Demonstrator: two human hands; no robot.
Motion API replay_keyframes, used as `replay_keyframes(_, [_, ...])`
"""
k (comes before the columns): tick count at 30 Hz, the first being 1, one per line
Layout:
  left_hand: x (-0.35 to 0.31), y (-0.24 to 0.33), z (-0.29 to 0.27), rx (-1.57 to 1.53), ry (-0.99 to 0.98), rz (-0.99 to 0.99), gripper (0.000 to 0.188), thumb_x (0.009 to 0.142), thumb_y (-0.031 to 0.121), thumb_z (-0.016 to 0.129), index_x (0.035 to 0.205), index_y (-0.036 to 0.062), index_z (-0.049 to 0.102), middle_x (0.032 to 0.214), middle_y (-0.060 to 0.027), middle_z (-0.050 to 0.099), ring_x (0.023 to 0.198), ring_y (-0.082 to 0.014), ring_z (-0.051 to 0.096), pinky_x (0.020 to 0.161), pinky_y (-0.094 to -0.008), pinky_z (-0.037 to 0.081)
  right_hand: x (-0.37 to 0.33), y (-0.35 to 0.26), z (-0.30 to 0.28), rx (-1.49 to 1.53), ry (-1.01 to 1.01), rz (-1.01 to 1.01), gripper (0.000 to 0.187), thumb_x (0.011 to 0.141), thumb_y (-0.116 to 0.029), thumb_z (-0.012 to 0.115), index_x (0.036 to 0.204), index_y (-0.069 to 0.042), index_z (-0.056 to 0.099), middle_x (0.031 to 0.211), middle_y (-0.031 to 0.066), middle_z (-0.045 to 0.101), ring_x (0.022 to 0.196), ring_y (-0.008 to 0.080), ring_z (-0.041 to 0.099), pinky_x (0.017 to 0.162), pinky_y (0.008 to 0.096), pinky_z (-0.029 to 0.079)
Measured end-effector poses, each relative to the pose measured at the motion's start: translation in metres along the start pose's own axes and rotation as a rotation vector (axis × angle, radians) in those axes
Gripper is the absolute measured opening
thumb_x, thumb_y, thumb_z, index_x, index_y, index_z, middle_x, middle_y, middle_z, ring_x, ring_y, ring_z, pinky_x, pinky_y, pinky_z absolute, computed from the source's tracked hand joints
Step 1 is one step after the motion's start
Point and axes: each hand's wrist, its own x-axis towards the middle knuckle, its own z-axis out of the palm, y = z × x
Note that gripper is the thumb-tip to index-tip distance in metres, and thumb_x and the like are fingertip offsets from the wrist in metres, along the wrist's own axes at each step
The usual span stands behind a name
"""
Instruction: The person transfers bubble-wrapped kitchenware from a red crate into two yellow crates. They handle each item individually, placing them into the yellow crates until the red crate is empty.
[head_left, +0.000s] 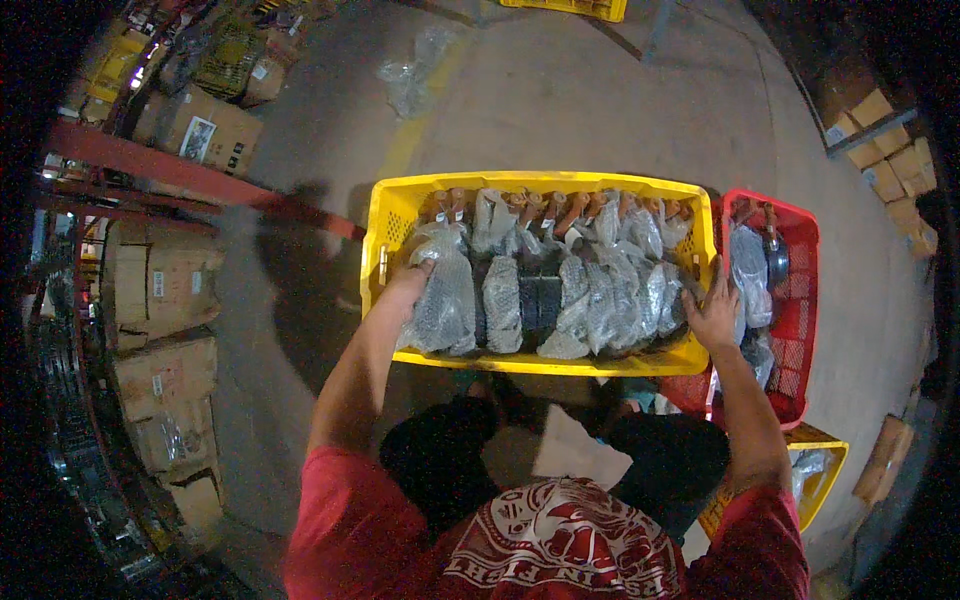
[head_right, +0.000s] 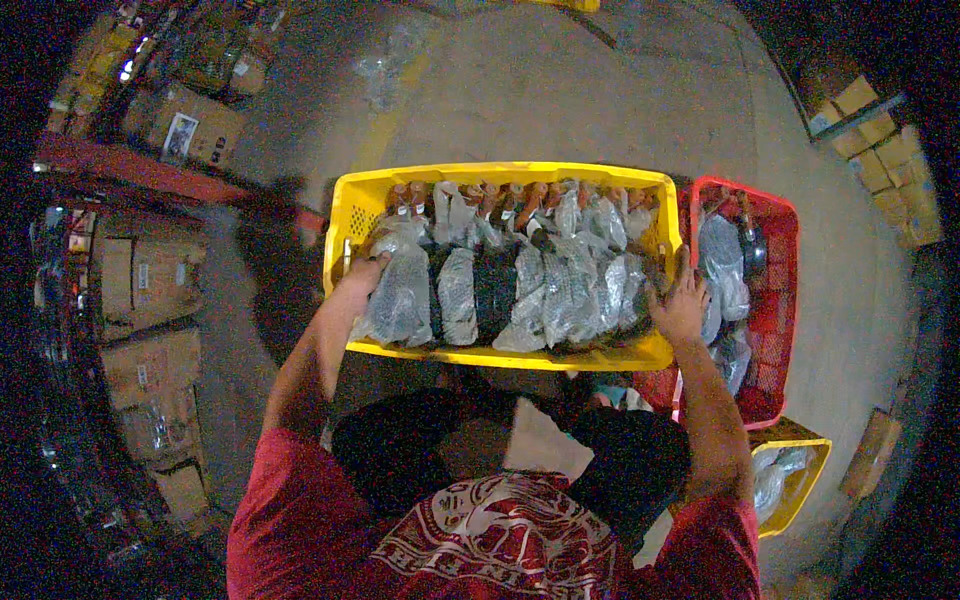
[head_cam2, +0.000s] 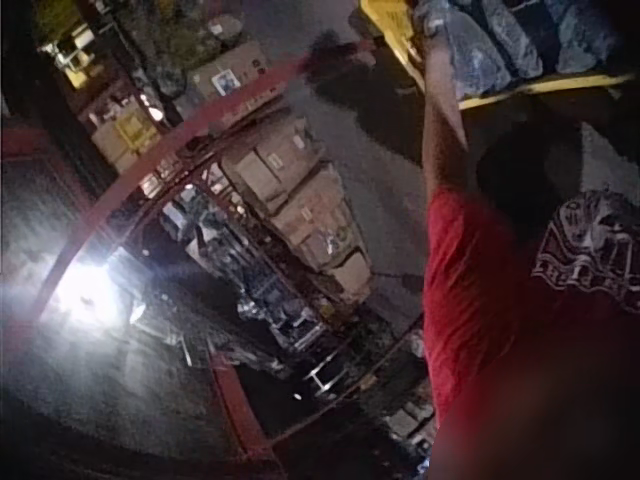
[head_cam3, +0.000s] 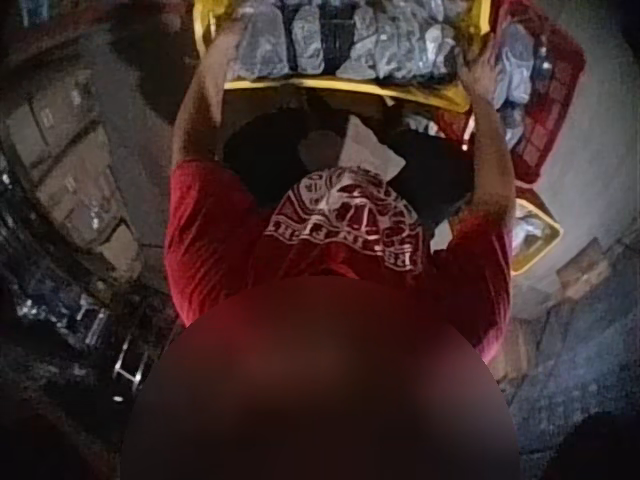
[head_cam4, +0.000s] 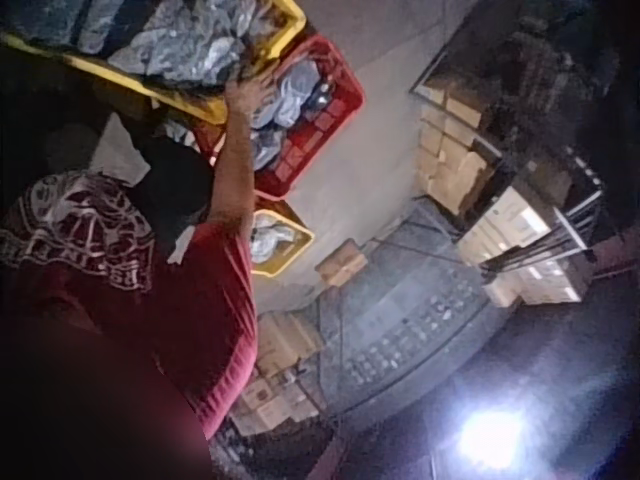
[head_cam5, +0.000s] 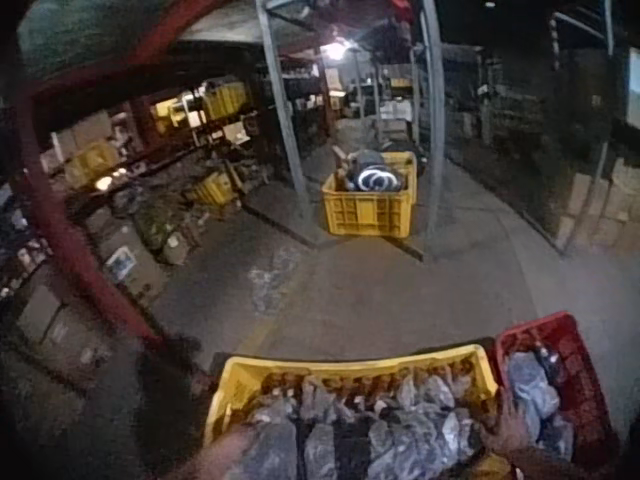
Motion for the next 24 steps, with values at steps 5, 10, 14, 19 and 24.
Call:
replay_keyframes(5, [0.033, -0.024, 0.035, -0.053, -0.07, -0.019, 0.061, 0.096, 0.042, 0.058, 0.134, -0.0052, 0.051, 0.127, -0.0204, 0.06, 0.111, -0.0324, 0.06, 0.093, -0.0427, 0.047, 0.001, 0.002, 0.0, 0.155, 0.05, -0.033, 0.087, 0.086, -0.045, 0.064, 0.152, -0.004, 0.026, 0.145, 0.0189, 0.043, 0.123, 0.0443, 0.04, 0.109, 0.057, 0.027])
replay_keyframes(10, [0.025, -0.027, 0.054, -0.368, -0.104, -0.123, 0.065, 0.094, 0.044, 0.061, 0.136, -0.0046, 0.048, 0.127, -0.0205, 0.06, 0.111, -0.0324, 0.06, 0.093, -0.0444, 0.047, 0.0, 0.001, 0.003, 0.156, 0.102, -0.053, 0.081, 0.085, -0.031, 0.067, 0.151, -0.004, 0.028, 0.136, 0.0273, 0.047, 0.123, 0.0449, 0.04, 0.108, 0.0509, 0.032])
replay_keyframes(14, [0.031, -0.032, 0.064, -0.387, -0.142, -0.179, 0.067, 0.094, 0.045, 0.06, 0.138, -0.0034, 0.047, 0.126, -0.0209, 0.06, 0.114, -0.0325, 0.058, 0.094, -0.0444, 0.047, 0.002, 0.0, 0.003, 0.168, 0.102, -0.071, 0.081, 0.086, -0.031, 0.066, 0.151, -0.002, 0.027, 0.136, 0.0262, 0.047, 0.12, 0.0446, 0.043, 0.107, 0.0502, 0.032])
replay_keyframes(19, [0.047, -0.037, 0.07, -0.255, -0.179, -0.024, 0.07, 0.096, 0.052, 0.052, 0.139, -0.0027, 0.047, 0.133, -0.0225, 0.056, 0.12, -0.0349, 0.056, 0.1, -0.0422, 0.043, 0.003, 0.0, 0.004, 0.173, 0.03, -0.002, 0.084, 0.085, -0.038, 0.066, 0.151, -0.005, 0.026, 0.145, 0.0219, 0.043, 0.128, 0.0466, 0.038, 0.11, 0.0571, 0.026])
replay_keyframes(24, [0.041, -0.027, 0.066, 0.069, -0.05, 0.058, 0.076, 0.096, 0.059, 0.042, 0.139, -0.0026, 0.047, 0.139, -0.0252, 0.051, 0.128, -0.0374, 0.05, 0.107, -0.0407, 0.037, 0.002, 0.0, 0.004, 0.142, 0.067, -0.023, 0.081, 0.086, -0.034, 0.065, 0.152, -0.006, 0.025, 0.138, 0.0256, 0.047, 0.119, 0.0458, 0.045, 0.105, 0.0519, 0.034])
